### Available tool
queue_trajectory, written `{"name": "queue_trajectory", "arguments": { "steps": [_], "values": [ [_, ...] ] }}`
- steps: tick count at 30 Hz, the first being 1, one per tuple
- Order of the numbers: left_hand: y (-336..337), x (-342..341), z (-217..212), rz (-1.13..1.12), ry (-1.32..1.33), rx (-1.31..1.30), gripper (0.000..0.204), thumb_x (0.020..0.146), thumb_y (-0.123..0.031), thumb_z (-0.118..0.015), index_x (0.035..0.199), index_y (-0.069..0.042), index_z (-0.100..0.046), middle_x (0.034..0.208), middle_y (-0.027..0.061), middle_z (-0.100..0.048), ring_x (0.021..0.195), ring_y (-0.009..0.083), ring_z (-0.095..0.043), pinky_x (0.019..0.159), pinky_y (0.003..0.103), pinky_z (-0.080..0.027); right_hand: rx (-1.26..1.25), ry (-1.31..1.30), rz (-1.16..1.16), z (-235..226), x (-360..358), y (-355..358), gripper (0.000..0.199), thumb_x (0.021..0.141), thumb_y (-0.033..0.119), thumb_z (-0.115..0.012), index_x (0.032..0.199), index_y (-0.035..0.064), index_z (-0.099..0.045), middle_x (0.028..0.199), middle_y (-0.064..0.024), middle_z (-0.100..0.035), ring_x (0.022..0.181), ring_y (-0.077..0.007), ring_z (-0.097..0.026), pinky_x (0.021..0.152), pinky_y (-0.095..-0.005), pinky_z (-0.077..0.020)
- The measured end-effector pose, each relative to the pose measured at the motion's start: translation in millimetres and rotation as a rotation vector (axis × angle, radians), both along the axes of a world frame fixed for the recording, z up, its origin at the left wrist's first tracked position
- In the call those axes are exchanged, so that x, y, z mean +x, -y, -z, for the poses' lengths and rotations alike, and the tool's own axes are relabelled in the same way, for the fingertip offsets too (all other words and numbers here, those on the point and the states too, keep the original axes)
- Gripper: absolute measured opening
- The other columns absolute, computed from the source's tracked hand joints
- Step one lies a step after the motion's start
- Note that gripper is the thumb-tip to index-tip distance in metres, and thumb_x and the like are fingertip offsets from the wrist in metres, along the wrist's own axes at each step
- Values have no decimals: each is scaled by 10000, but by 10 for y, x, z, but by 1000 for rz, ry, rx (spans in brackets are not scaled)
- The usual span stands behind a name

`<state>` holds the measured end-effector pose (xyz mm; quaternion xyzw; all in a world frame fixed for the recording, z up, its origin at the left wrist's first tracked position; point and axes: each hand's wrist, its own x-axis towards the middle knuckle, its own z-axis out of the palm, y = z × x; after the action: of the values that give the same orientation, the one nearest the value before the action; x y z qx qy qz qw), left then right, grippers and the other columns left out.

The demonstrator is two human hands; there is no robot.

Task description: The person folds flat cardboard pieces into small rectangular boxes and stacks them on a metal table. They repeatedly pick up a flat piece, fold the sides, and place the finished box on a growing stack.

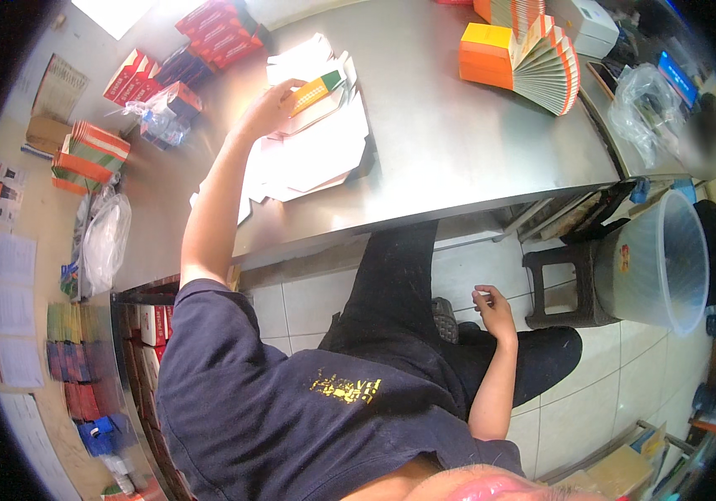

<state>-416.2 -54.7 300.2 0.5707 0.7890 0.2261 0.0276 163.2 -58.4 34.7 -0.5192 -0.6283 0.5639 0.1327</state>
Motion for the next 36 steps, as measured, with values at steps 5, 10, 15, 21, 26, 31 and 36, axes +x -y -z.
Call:
{"name": "queue_trajectory", "arguments": {
  "steps": [5, 10, 15, 21, 26, 31, 36],
  "values": [
    [112, 127, -150, -187, -377, 193, 194, 932, -177, -637, 1093, -169, -746, 1043, 101, -736, 961, 309, -692, 862, 417, -541, 6, 0, -14, -110, -52, 11, 363, 960, 311, -693, 1203, 41, -671, 899, -105, -691, 770, -166, -636, 719, -317, -509],
    [233, 276, -669, 1, -738, 879, 121, 874, -209, -760, 952, -118, -740, 910, 52, -726, 796, 238, -707, 697, 362, -549, 34, -24, -58, -70, -27, 10, 350, 987, 311, -670, 1225, 55, -657, 886, -57, -678, 774, -130, -631, 685, -271, -491],
    [498, 1781, -1048, 16, 61, 858, 238, 966, -159, -657, 1194, -96, -682, 1110, 120, -721, 1009, 158, -675, 928, 306, -508, 286, -91, 99, -182, -88, 41, 346, 981, 193, -670, 1294, 60, -608, 977, -73, -669, 819, -144, -635, 730, -293, -510],
    [788, 3563, -577, 928, 510, 848, 233, 748, -85, -773, 956, -145, -686, 855, 0, -685, 751, 207, -685, 614, 323, -556, 804, -381, 417, -578, -369, 187, 506, 940, 120, -702, 1399, 51, -500, 1241, -115, -600, 972, -168, -623, 832, -315, -508],
    [664, 4279, -6, 1002, 498, 623, 174, 809, -153, -721, 956, -147, -629, 852, 29, -603, 761, 250, -663, 595, 385, -544, 684, -9, 241, 37, 172, 293, 575, 883, 118, -761, 1381, 26, -488, 1238, -141, -594, 982, -200, -630, 856, -338, -514],
    [152, 4316, 1158, 901, 370, 102, 290, 805, -159, -752, 1060, -104, -628, 964, 91, -671, 860, 348, -689, 683, 459, -557, 379, 186, 124, 380, 457, 156, 648, 827, 117, -820, 1363, 2, -475, 1234, -167, -589, 992, -232, -636, 880, -360, -520],
    [-399, 4175, 2576, 309, 925, -68, 404, 831, -236, -803, 1116, -37, -597, 1095, 124, -683, 958, 253, -686, 813, 409, -552, 431, -38, 316, -551, -94, 168, 836, 715, 176, -912, 1391, 7, -449, 1335, -202, -537, 1166, -342, -579, 978, -439, -486]
  ]
}}
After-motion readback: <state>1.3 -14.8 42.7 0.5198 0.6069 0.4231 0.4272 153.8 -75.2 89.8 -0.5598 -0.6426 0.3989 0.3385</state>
